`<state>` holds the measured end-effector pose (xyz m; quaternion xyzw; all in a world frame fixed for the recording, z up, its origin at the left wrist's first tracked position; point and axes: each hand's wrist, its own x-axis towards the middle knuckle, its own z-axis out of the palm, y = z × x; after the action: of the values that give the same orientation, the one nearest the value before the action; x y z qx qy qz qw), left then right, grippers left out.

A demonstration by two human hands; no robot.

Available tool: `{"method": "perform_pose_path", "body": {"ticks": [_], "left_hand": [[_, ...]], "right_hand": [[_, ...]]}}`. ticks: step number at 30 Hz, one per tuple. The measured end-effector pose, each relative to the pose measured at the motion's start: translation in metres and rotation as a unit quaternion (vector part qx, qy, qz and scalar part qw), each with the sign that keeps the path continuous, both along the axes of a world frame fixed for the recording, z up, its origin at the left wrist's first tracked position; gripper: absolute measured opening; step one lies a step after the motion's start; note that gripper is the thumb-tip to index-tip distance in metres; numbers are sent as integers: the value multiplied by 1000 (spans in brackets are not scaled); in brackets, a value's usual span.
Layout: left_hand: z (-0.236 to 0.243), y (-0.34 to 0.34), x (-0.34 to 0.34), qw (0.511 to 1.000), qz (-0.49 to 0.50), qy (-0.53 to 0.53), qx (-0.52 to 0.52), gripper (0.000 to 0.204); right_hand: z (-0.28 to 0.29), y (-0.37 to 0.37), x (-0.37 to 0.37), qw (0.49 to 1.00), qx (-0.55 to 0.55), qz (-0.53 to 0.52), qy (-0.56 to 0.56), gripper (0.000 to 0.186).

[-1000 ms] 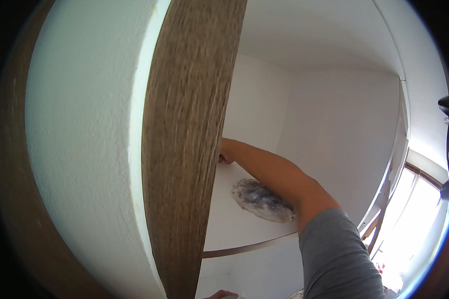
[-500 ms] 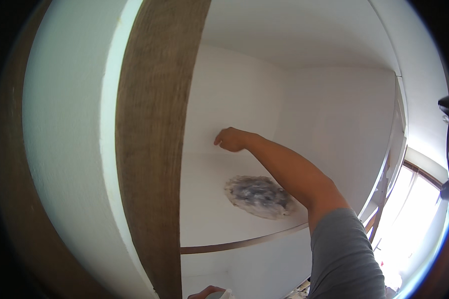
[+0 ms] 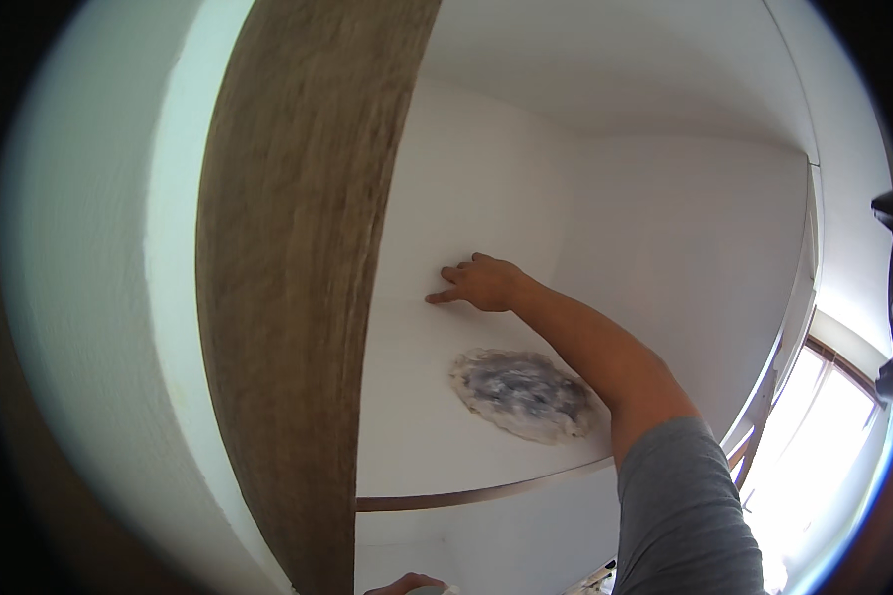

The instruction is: The person applies caulk from a caulking gun into small holes on the interior back panel of a white cabinet, then uses a finger to smooth each bead. The person also applies caulk along the seam where a wooden trim meets the cabinet interior and smooths it.

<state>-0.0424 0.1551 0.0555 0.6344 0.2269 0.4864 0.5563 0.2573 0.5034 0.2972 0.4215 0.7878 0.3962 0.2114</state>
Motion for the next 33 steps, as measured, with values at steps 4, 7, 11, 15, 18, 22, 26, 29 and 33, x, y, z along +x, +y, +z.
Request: {"method": "perform_pose_path", "body": {"ticks": [4, 7, 11, 15, 18, 22, 26, 29, 33], "left_hand": [[1, 1, 0, 1000, -10, -8, 8, 41], [3, -2, 0, 999, 30, -5, 17, 42], [6, -3, -2, 1000, -1, 13, -6, 43], [11, -5, -2, 1000, 13, 20, -1, 43], [16, -7, -2, 999, -2, 18, -39, 44], [17, -8, -3, 996, -12, 33, -79, 46], [14, -8, -2, 999, 10, 27, -38, 46], [11, -6, 1, 999, 15, 21, -23, 47], [8, -5, 0, 1000, 9, 10, -11, 48]], "right_hand": [[-7, 7, 16, 997, 41, 49, -32, 71], [-3, 1, 28, 994, 57, 48, -78, 64], [14, -5, 22, 991, 20, 21, -130, 63], [17, 11, -32, 991, 20, 122, -48, 63], [10, 23, -76, 987, 44, 154, -16, 67], [-1, 24, -102, 997, 22, 63, -45, 67], [-9, 21, -90, 1000, 10, 0, -14, 66], [-8, 18, -57, 999, 40, 19, -26, 66], [-3, -5, 7, 998, 16, -53, -12, 73]]}}
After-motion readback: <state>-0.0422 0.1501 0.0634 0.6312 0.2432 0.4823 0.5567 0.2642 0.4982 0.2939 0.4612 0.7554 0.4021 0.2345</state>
